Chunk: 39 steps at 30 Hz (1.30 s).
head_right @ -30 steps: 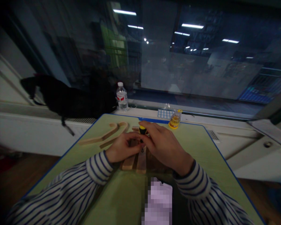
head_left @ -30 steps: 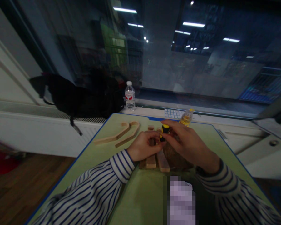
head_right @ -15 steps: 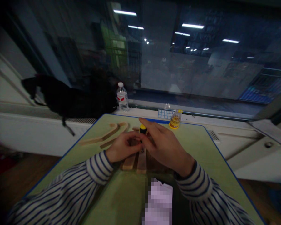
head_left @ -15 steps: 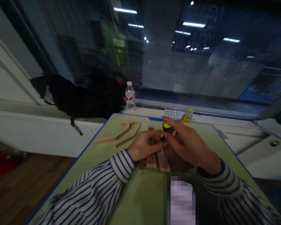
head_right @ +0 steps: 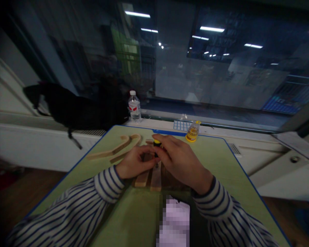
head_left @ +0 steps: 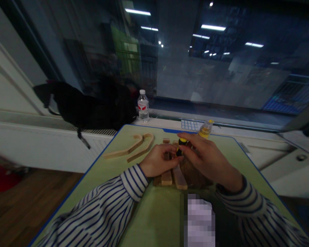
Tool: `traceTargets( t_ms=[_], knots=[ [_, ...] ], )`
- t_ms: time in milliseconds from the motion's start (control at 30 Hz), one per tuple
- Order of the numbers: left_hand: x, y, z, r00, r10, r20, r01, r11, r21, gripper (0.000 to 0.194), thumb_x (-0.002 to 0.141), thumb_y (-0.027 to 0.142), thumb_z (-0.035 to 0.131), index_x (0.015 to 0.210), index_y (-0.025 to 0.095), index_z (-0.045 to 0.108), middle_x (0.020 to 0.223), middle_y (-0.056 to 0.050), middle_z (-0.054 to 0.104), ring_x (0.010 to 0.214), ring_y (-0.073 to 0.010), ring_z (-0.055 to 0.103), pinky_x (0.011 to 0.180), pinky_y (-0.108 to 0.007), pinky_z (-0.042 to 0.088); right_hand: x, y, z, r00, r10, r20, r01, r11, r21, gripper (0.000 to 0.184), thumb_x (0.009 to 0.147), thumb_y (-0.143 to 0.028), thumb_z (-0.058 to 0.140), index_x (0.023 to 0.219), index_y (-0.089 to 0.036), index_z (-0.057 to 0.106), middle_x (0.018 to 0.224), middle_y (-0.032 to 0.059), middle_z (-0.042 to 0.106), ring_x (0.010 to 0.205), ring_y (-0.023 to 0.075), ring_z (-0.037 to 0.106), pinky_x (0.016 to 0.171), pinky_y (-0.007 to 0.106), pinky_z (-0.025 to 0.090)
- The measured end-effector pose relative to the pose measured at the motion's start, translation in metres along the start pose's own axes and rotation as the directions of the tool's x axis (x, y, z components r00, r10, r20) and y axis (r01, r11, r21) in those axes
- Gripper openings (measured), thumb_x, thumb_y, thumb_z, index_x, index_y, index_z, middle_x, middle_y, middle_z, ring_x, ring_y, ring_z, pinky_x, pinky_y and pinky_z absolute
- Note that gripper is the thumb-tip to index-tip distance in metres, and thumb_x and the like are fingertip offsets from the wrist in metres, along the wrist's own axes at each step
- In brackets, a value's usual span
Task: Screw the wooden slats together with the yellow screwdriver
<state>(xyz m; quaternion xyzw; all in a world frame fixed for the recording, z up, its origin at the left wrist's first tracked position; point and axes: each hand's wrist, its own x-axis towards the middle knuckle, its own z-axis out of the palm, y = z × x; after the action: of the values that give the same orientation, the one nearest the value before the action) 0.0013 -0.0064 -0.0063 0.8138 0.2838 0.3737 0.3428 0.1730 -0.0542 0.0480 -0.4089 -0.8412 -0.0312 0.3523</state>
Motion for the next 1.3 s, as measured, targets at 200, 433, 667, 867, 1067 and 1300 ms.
traceTargets(
  t_ms=[200, 433, 667, 867, 1067, 1300],
  knots=[
    [0.0, 0.003, -0.001, 1.0, 0.024, -0.001, -0.024, 1.0, 0.009, 0.018, 0.078, 0.022, 0.06, 0.09, 0.013, 0.069, 0.079, -0.001, 0.069, 0.07, -0.0121, 0.06, 0.067, -0.022, 0.047, -0.001, 0.001, 0.002, 1.0, 0.004, 0.002, -0.004, 1.0, -0.006, 0.033, 0.091, -0.029, 0.052, 0.12, -0.014, 0.054, 0.112, 0.0105, 0.067, 0.102, 0.0186, 0.062, 0.09, 0.033, 0.051],
    [0.0, 0.005, 0.001, 0.999, 0.043, -0.015, -0.043, 0.999, 0.001, 0.015, 0.077, 0.018, 0.06, 0.088, 0.014, 0.069, 0.079, 0.0, 0.07, 0.069, -0.011, 0.061, 0.068, -0.021, 0.048, 0.0, 0.001, 0.001, 1.0, 0.012, -0.009, -0.012, 1.0, 0.008, 0.03, 0.091, -0.029, 0.052, 0.118, -0.016, 0.055, 0.111, 0.0091, 0.067, 0.102, 0.0183, 0.062, 0.09, 0.034, 0.051],
    [0.001, 0.002, 0.001, 0.997, 0.033, -0.066, -0.034, 0.999, -0.016, 0.021, 0.075, 0.028, 0.067, 0.09, 0.014, 0.068, 0.081, -0.002, 0.07, 0.073, -0.0133, 0.063, 0.07, -0.024, 0.049, 0.0, 0.0, 0.002, 1.0, 0.018, -0.009, -0.018, 1.0, 0.012, 0.031, 0.09, -0.029, 0.053, 0.118, -0.014, 0.055, 0.109, 0.0095, 0.067, 0.099, 0.0175, 0.063, 0.088, 0.032, 0.051],
    [0.001, -0.005, 0.003, 0.996, -0.006, -0.084, 0.006, 1.0, 0.007, 0.025, 0.074, 0.034, 0.069, 0.088, 0.013, 0.068, 0.081, -0.004, 0.07, 0.073, -0.0146, 0.063, 0.07, -0.026, 0.05, -0.001, 0.002, 0.001, 0.999, 0.033, -0.001, -0.032, 0.999, 0.015, 0.033, 0.09, -0.03, 0.053, 0.12, -0.017, 0.054, 0.109, 0.009, 0.067, 0.098, 0.019, 0.063, 0.087, 0.035, 0.052],
    [0.001, -0.004, 0.001, 0.999, -0.01, -0.047, 0.008, 1.0, -0.03, 0.021, 0.076, 0.033, 0.066, 0.085, 0.013, 0.068, 0.078, -0.003, 0.069, 0.071, -0.0136, 0.061, 0.069, -0.025, 0.049, -0.001, 0.0, -0.001, 1.0, 0.016, 0.012, -0.016, 0.999, 0.042, 0.039, 0.091, -0.025, 0.049, 0.129, -0.02, 0.048, 0.117, 0.0094, 0.065, 0.105, 0.0206, 0.061, 0.091, 0.04, 0.05],
    [0.001, -0.001, 0.001, 0.999, -0.002, -0.053, 0.0, 0.999, -0.032, 0.016, 0.076, 0.027, 0.066, 0.081, 0.012, 0.067, 0.074, -0.001, 0.067, 0.068, -0.0121, 0.059, 0.067, -0.023, 0.047, 0.001, -0.002, -0.002, 1.0, -0.004, 0.0, 0.004, 0.998, 0.056, 0.028, 0.092, -0.024, 0.048, 0.119, -0.02, 0.056, 0.111, 0.0073, 0.067, 0.102, 0.0186, 0.063, 0.09, 0.035, 0.051]
  ],
)
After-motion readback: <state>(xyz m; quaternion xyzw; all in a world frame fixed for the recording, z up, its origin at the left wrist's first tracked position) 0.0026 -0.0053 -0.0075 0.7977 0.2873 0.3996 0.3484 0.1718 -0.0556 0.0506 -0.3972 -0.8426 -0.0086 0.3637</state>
